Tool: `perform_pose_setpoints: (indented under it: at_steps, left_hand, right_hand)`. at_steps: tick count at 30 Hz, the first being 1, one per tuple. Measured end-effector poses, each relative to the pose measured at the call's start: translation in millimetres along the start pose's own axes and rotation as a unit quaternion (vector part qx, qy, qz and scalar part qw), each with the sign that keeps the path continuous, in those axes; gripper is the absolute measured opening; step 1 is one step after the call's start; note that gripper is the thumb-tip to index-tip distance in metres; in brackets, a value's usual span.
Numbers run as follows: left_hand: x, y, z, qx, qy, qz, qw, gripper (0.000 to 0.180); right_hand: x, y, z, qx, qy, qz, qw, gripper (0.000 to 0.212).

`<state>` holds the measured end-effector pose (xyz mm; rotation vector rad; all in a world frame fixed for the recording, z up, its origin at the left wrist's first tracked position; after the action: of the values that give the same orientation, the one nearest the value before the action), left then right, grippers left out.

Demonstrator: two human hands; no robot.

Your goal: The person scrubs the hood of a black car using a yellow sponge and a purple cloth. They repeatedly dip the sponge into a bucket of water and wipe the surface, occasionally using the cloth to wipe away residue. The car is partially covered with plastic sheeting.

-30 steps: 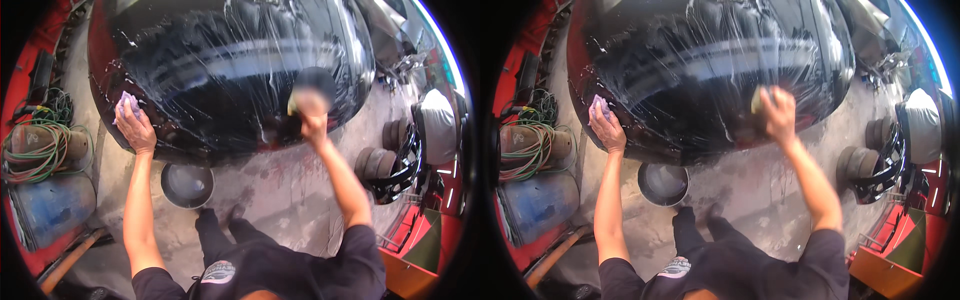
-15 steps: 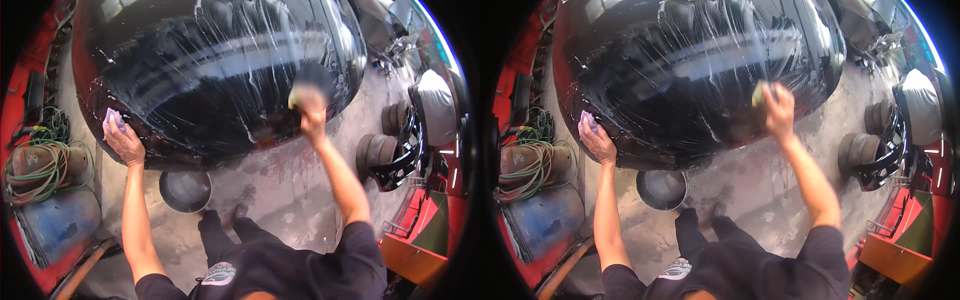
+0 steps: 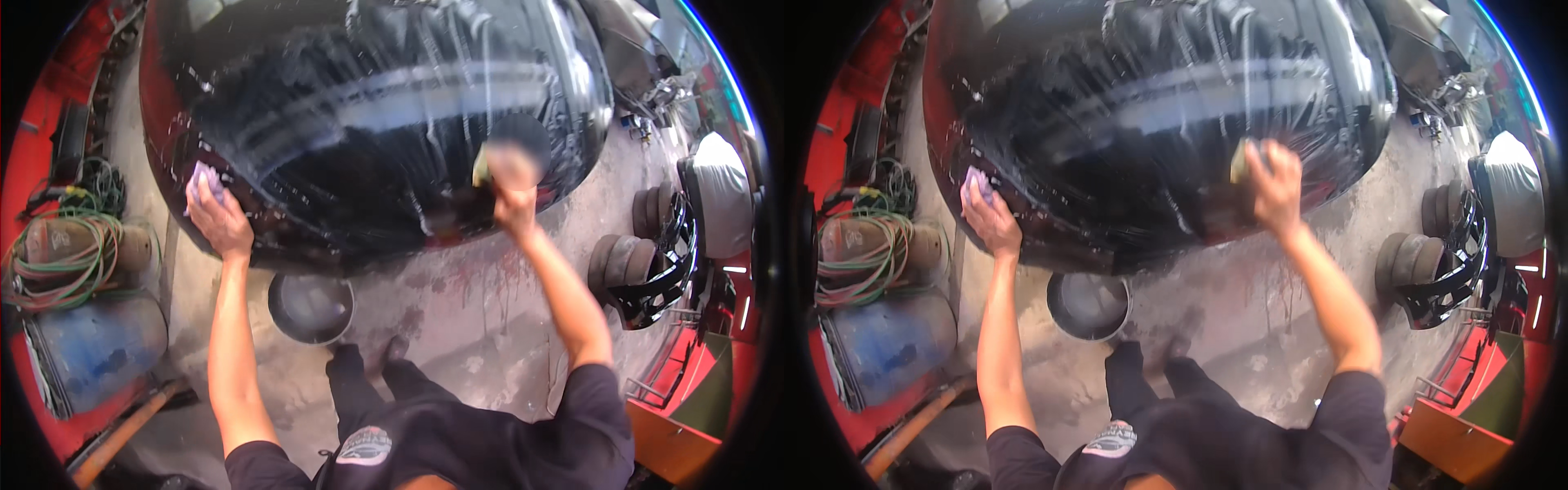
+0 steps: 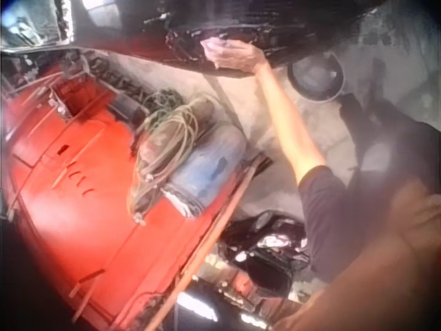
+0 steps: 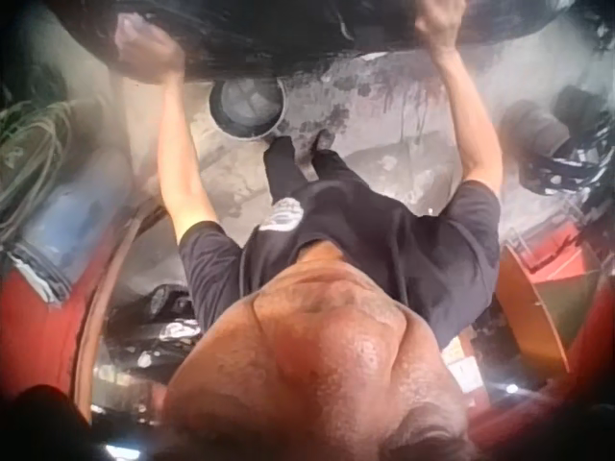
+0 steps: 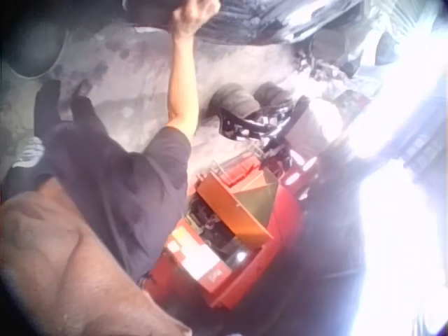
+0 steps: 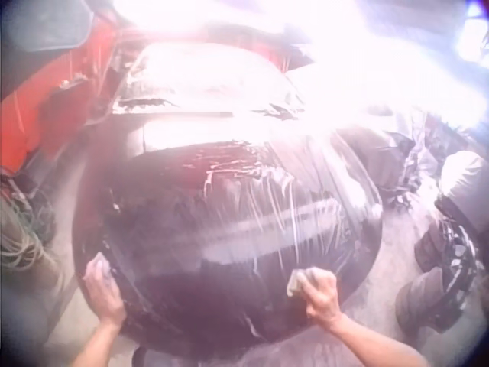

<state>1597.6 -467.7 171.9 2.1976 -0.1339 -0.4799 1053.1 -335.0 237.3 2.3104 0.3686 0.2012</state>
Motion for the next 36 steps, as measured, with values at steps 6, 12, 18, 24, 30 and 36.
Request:
perform_pose_setpoints:
  at_steps: [6, 12, 18, 24, 30, 36]
  left_hand:
    - [-8, -3, 17, 0.013, -0.005, -0.002, 1.000, 0.059]
    - [12, -1, -7, 0.001, 0.005, -0.003, 1.000, 0.061]
    - [4, 1, 6, -0.012, -0.020, 0.005, 1.000, 0.060]
    - [1, -3, 5, -0.005, -0.012, -0.009, 1.000, 0.061]
    - [7, 3, -2, -0.032, -0.029, 0.021, 0.999, 0.057]
    - [-6, -6, 13, -0.022, -0.018, 0.009, 1.000, 0.057]
  right_hand:
    - [-47, 260, 108, -0.048, -0.065, 0.066, 0.995, 0.053]
    - [54, 36, 39, 0.013, -0.008, 0.008, 1.000, 0.068]
    - [8, 179, 94, -0.010, -0.002, -0.080, 0.997, 0.078]
    - [47, 206, 119, -0.028, -0.035, -0.028, 0.999, 0.067]
    - [93, 58, 44, 0.034, 0.061, -0.096, 0.993, 0.070]
    - [53, 244, 131, -0.052, -0.011, 0.028, 0.998, 0.057]
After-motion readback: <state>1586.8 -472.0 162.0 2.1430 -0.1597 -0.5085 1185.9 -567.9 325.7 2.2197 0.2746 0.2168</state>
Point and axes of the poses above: each hand's wrist, its own y-axis towards the middle knuckle, its own z-axis out of the palm, x = y × z, the point moved 1 cm from there along y, towards the middle knuckle, and after that the axes turned 4 degrees about -x, right-handed, at the moved point
